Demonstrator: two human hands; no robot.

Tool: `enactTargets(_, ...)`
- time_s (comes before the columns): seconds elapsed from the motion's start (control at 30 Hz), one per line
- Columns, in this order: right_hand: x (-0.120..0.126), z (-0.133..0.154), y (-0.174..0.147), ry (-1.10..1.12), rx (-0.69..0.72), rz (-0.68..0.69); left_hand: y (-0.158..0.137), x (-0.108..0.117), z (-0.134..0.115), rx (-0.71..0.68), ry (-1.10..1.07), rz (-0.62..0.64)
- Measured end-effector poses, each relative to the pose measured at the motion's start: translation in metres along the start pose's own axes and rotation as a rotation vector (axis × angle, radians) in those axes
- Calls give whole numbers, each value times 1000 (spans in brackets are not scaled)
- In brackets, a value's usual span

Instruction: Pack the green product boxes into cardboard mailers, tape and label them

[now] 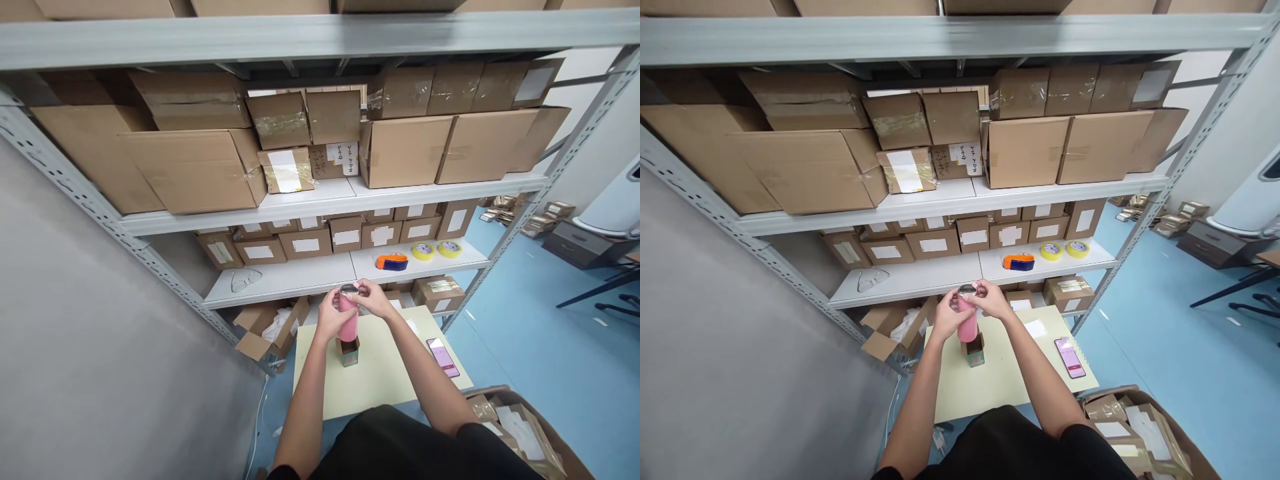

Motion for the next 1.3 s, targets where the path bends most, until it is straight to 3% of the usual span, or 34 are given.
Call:
enactTargets(0.13, -7, -26, -15, 121, -67, 373, 8, 6, 1, 44, -184, -33)
enactTargets(0.2, -9, -39, -23, 159, -93, 418, 12, 5, 1, 73, -300, -24)
enactTargets(0.33, -7, -53, -28, 242, -55, 273, 17, -3, 4, 127, -419, -12)
enactTargets(0.47, -12, -51, -31, 243, -51, 299, 18, -11, 1, 144, -451, 17)
enactTargets(0.67, -6, -48, -33, 117, -25, -11, 28, -11, -15, 107, -313, 85)
enactTargets(0.83, -14, -50, -34, 153, -17, 122, 31, -9, -12, 173, -354, 48)
enactTargets(1.03, -9, -49, -35, 109, 41, -100, 31, -9, -11, 124, -316, 38)
enactTargets(1.23, -19, -43, -40, 155, 1, 1, 31, -12, -13, 141, -383, 51)
enactTargets(1.3, -19, -42, -41, 172, -8, -21, 32, -12, -14, 130, -366, 28)
Point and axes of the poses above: each hand's wrist, its own y-axis towards the middle knuckle, its own x-axis out of the back of the hand, z = x × y, the point moved 5 cm from there along y, towards the middle knuckle, and after that the axes turned 15 degrees about -x, right-handed, at the moved point
